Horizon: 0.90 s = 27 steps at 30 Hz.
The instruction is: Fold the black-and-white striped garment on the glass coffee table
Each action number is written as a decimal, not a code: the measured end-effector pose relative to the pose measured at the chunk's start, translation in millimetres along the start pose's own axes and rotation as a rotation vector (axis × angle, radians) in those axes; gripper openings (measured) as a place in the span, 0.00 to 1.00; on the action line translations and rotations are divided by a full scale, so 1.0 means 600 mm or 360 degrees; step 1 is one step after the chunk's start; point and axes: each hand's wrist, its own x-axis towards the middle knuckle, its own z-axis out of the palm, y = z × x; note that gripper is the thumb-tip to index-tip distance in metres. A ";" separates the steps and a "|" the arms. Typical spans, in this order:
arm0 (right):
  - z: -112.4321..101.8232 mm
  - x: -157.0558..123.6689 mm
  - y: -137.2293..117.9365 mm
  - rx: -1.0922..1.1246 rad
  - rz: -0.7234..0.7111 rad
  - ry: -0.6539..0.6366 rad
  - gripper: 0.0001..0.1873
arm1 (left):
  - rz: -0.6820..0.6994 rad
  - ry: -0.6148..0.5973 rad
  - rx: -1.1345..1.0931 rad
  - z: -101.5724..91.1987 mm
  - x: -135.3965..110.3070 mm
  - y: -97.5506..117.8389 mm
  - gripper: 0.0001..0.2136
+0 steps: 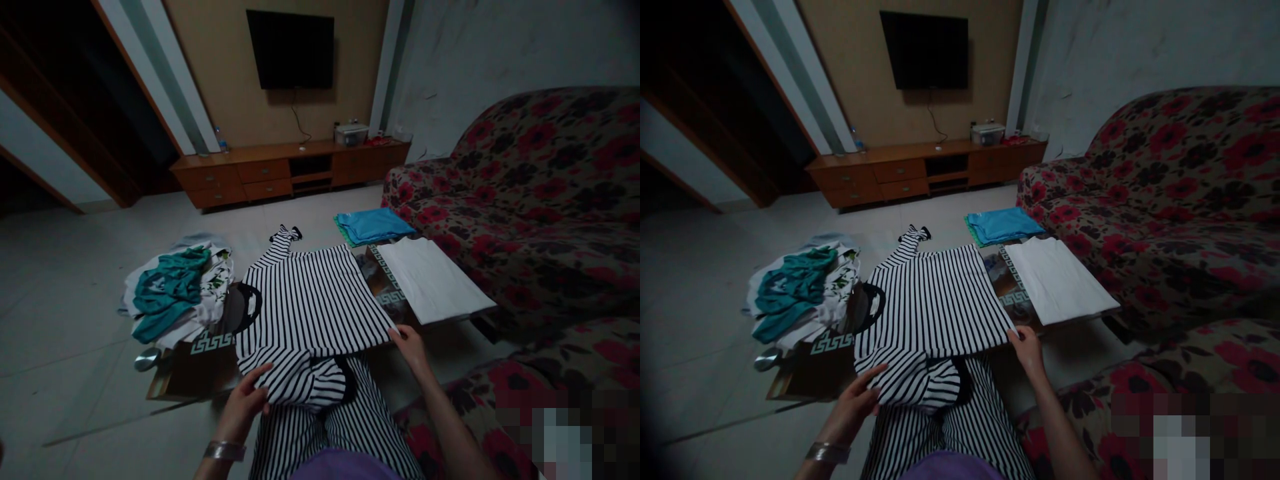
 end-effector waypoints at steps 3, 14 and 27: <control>-0.029 -0.007 0.032 -0.0018 0.0044 -0.0180 0.17 | -0.0279 -0.0422 0.0388 -0.045 -0.022 0.027 0.32; 0.092 0.354 -0.159 -0.0533 -0.0266 -0.0378 0.14 | 0.0719 0.0242 0.1903 -0.019 0.364 0.312 0.17; 0.274 0.584 -0.177 -0.0773 0.0160 -0.0309 0.09 | 0.0666 0.0276 0.2472 0.045 0.634 0.420 0.15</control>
